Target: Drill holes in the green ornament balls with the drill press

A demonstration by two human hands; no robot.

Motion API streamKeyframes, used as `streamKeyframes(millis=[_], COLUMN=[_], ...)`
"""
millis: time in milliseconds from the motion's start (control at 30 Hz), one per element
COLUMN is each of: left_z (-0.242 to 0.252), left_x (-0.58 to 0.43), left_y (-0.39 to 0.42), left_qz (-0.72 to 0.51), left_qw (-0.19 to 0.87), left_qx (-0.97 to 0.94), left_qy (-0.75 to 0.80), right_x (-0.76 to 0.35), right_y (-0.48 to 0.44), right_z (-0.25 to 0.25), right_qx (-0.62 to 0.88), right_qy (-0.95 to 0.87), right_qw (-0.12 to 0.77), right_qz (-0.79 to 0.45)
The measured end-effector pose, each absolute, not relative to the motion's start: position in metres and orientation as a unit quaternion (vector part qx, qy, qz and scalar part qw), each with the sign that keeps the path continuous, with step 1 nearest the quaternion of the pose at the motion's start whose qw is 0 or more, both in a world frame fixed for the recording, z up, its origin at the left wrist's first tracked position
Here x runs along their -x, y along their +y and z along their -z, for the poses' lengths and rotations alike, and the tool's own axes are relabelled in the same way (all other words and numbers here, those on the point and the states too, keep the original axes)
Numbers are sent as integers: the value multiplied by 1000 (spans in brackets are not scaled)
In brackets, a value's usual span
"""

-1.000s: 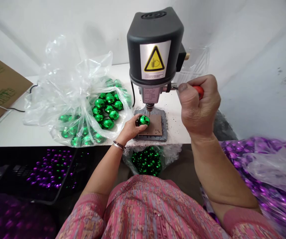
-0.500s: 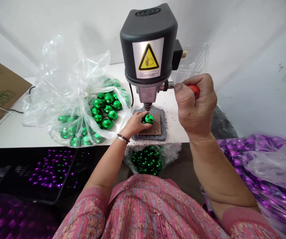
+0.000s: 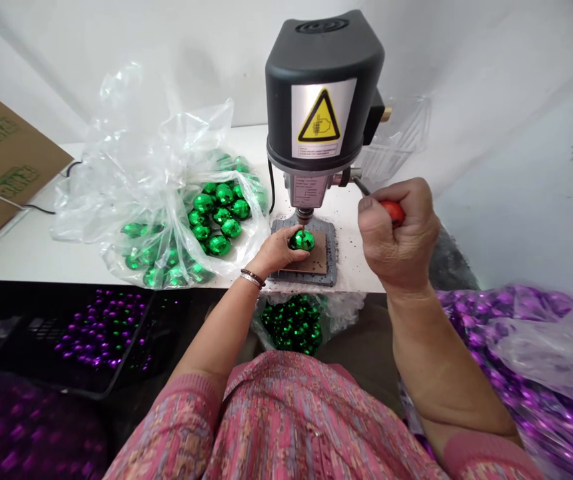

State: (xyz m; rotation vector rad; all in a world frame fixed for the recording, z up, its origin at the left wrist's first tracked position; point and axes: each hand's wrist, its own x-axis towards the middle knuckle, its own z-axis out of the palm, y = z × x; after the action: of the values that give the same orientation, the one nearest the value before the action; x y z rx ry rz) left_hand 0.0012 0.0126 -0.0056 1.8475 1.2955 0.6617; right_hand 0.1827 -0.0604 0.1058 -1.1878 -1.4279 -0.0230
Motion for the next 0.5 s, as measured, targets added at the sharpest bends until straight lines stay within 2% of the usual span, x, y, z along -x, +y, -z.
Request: streamKeyframes(millis=[333, 500], left_z=[17, 10], left_x=[1, 2], left_y=[12, 9], left_qz=[-305, -291], left_qw=[438, 418], left_qx=[-691, -705], left_qy=[488, 494], right_x=[-184, -183], right_y=[-61, -60], right_z=[-88, -78], right_qx=[482, 497], right_qy=[-634, -617], right_qw=[597, 601], right_qz=[94, 106])
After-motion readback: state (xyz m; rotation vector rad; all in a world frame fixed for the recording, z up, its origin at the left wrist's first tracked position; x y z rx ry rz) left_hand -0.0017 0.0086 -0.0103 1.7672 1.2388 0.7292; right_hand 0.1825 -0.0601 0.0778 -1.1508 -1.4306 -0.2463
